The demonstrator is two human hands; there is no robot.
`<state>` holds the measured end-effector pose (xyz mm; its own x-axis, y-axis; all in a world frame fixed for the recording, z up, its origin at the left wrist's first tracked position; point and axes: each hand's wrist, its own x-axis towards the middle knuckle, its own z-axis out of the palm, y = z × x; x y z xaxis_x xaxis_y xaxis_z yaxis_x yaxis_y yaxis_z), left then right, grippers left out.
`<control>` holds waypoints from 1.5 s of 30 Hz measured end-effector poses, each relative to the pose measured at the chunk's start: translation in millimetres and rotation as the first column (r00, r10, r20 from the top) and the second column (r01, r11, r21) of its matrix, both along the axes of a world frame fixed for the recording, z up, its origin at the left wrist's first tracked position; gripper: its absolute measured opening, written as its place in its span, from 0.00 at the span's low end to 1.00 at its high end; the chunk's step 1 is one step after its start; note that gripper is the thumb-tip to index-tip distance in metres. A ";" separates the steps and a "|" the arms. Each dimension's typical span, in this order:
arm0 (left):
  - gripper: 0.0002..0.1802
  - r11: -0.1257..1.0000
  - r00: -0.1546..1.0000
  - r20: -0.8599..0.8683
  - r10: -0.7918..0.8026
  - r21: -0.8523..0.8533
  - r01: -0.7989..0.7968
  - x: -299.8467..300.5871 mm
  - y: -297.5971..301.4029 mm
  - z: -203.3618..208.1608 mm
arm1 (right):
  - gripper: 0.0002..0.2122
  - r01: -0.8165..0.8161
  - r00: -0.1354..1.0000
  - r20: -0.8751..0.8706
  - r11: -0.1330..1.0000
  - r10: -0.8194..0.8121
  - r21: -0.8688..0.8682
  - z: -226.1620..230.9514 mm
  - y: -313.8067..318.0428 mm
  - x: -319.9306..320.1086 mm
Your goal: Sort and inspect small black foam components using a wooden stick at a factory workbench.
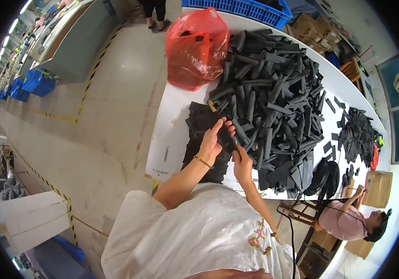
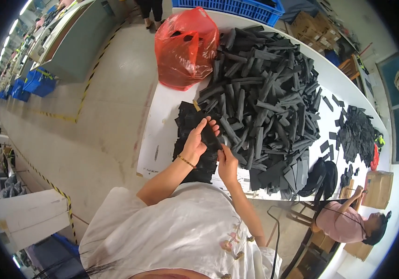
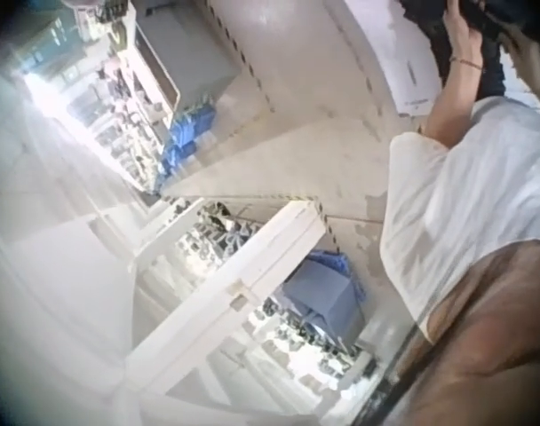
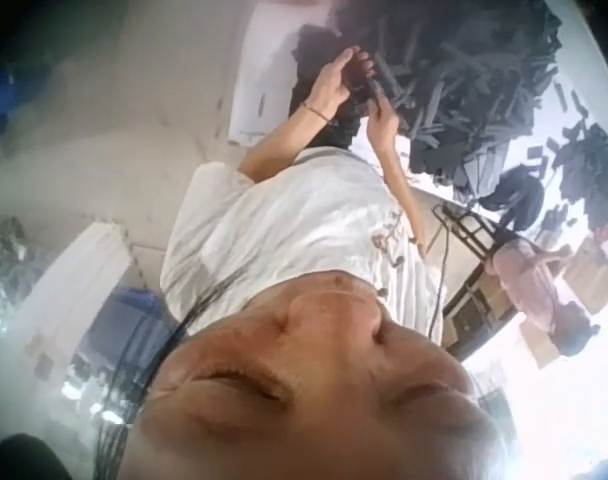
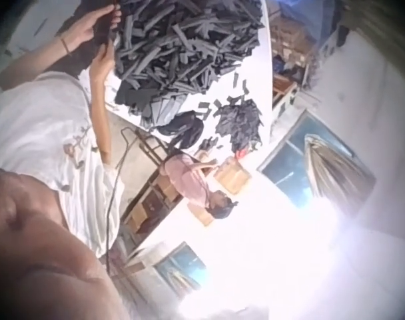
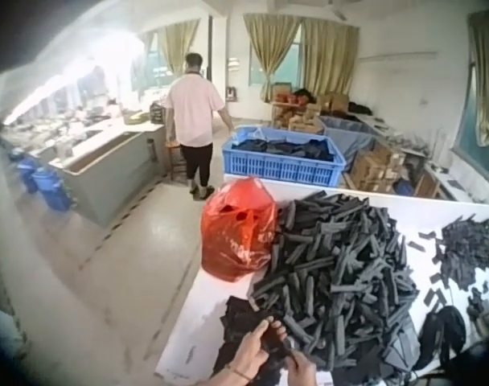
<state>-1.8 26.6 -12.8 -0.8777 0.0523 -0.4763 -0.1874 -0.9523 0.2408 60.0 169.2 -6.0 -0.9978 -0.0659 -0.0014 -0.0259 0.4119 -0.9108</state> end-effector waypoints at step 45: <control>0.08 0.888 0.995 -0.094 -0.022 -0.459 -0.024 -60.9 -15.0 -3.1 | 0.07 -0.100 0.981 0.192 0.939 0.038 0.328 51.9 10.4 53.1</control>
